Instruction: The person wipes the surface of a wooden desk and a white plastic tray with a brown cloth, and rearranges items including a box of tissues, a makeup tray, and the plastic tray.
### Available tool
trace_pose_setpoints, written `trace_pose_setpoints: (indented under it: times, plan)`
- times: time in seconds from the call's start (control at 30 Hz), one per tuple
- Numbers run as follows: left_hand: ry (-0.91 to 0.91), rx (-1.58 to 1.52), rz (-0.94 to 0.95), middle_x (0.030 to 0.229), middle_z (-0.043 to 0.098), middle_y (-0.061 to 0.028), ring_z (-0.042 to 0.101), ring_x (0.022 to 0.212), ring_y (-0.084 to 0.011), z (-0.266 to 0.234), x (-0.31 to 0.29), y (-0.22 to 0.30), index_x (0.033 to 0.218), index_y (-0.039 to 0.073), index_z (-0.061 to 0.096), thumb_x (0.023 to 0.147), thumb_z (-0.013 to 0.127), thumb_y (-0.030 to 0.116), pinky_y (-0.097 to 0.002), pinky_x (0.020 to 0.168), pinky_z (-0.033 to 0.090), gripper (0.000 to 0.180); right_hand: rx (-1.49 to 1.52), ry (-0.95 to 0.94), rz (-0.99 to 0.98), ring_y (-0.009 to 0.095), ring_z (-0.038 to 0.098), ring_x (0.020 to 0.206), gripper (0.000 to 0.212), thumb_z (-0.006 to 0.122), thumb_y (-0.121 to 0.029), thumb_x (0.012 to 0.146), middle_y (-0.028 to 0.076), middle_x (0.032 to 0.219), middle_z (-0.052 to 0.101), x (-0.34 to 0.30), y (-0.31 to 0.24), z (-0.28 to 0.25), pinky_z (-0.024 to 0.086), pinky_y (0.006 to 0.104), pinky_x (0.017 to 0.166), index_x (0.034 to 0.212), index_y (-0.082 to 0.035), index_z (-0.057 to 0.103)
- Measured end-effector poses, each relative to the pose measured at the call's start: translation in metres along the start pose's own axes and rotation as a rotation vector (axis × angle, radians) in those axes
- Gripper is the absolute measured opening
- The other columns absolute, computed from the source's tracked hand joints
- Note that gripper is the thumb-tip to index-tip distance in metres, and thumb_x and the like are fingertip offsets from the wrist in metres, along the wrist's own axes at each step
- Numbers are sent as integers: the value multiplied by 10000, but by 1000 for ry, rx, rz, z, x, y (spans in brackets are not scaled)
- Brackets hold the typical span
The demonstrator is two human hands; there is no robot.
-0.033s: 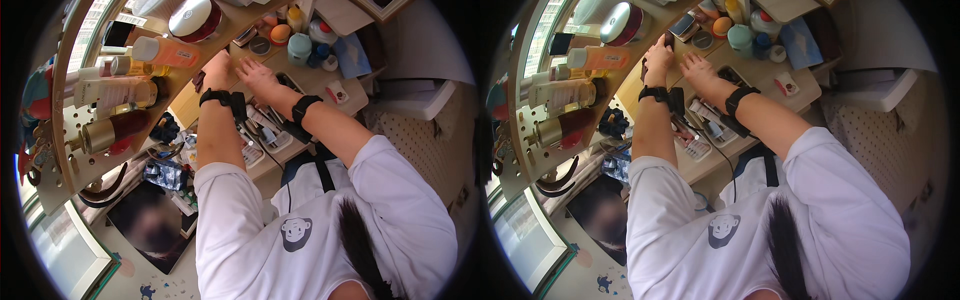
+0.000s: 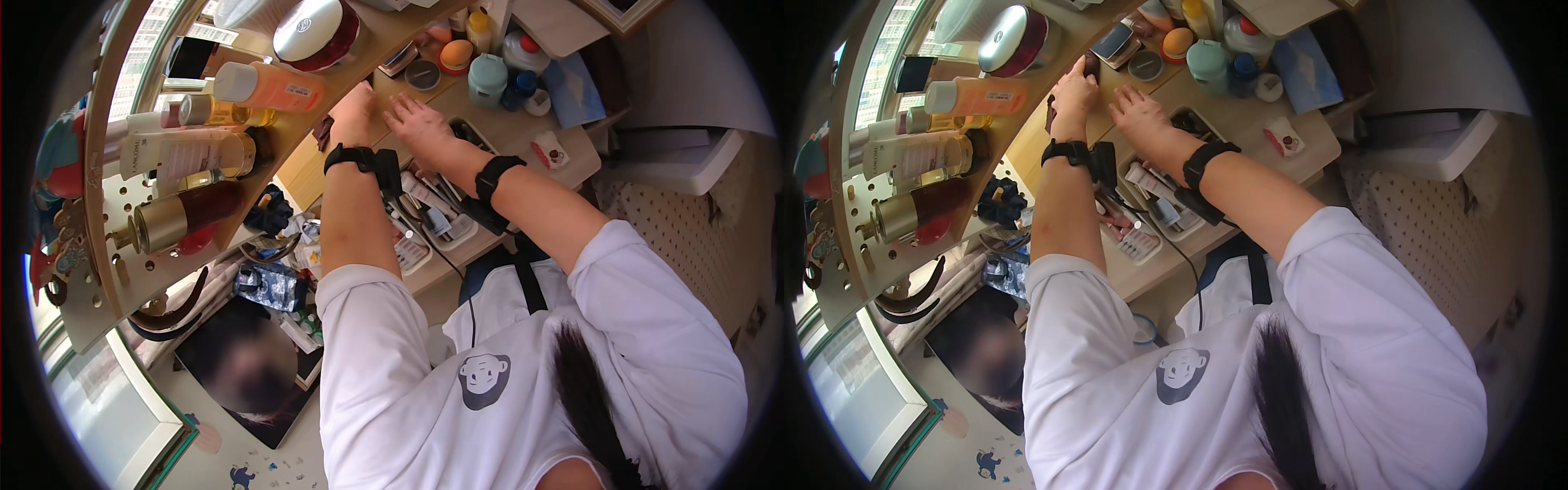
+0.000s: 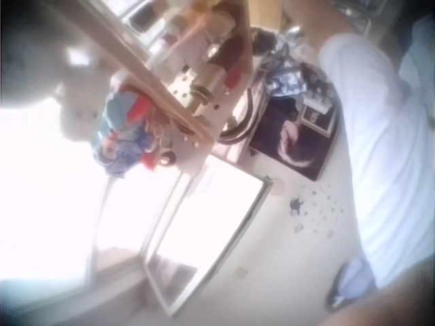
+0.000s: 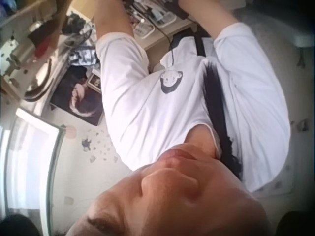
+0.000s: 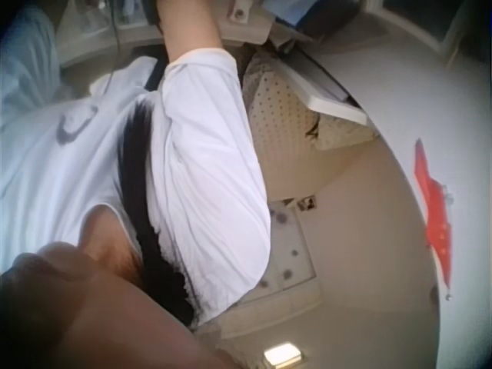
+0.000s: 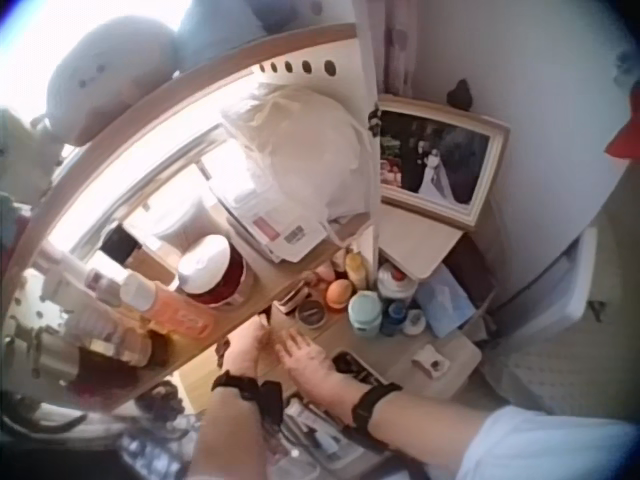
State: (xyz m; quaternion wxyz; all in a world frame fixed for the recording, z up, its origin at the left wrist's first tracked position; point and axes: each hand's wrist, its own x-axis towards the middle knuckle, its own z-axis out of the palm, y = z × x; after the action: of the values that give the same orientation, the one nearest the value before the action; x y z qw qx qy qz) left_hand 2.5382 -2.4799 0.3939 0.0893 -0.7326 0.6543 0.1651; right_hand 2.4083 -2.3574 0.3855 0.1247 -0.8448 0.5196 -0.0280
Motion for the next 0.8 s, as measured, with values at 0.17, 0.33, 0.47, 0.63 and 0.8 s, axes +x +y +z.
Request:
trace_pose_setpoints:
  times: [0.17, 0.33, 0.47, 0.63, 0.8]
  plan:
    - [74, -22, 87, 1539, 363, -76, 365, 1379, -387, 9, -17, 1, 1454, 418, 432, 903, 600, 338, -550, 1078, 387, 581, 10, 54, 19, 354, 337, 1427, 1100, 909, -143, 454, 212, 1516, 367, 0, 2, 5, 296, 416, 1173, 1431, -28, 416]
    - [263, -135, 191, 1518, 375, -63, 387, 1356, -348, 33, -56, -17, 1348, 362, 573, 850, 682, 253, -495, 1062, 410, 522, 48, -44, 23, 351, 332, 1431, 989, 868, -139, 545, 197, 1524, 371, -4, 1, -18, 297, 404, 1173, 1431, -58, 435]
    - [294, -166, 218, 1510, 392, -67, 400, 1350, -348, 38, -81, -22, 1329, 341, 596, 858, 673, 241, -490, 1053, 421, 488, 481, 99, 93, 351, 475, 1322, 621, 705, -114, 759, 214, 1418, 502, -7, 25, -17, 407, 402, 1087, 1352, -58, 528]
    - [415, -92, 230, 1444, 452, -99, 453, 1279, -372, 48, -106, -1, 1315, 327, 620, 806, 679, 247, -523, 995, 442, 519, 706, 380, 190, 391, 605, 1097, 433, 604, -87, 814, 236, 1211, 623, -31, 32, -15, 501, 435, 940, 1243, -21, 592]
    - [478, -133, 303, 1453, 460, -65, 426, 1308, -327, 73, -114, 31, 1251, 272, 644, 808, 670, 244, -494, 1005, 401, 444, 715, 533, 246, 377, 627, 1044, 340, 569, -91, 840, 179, 1185, 647, -36, 14, -12, 517, 451, 890, 1175, -56, 615]
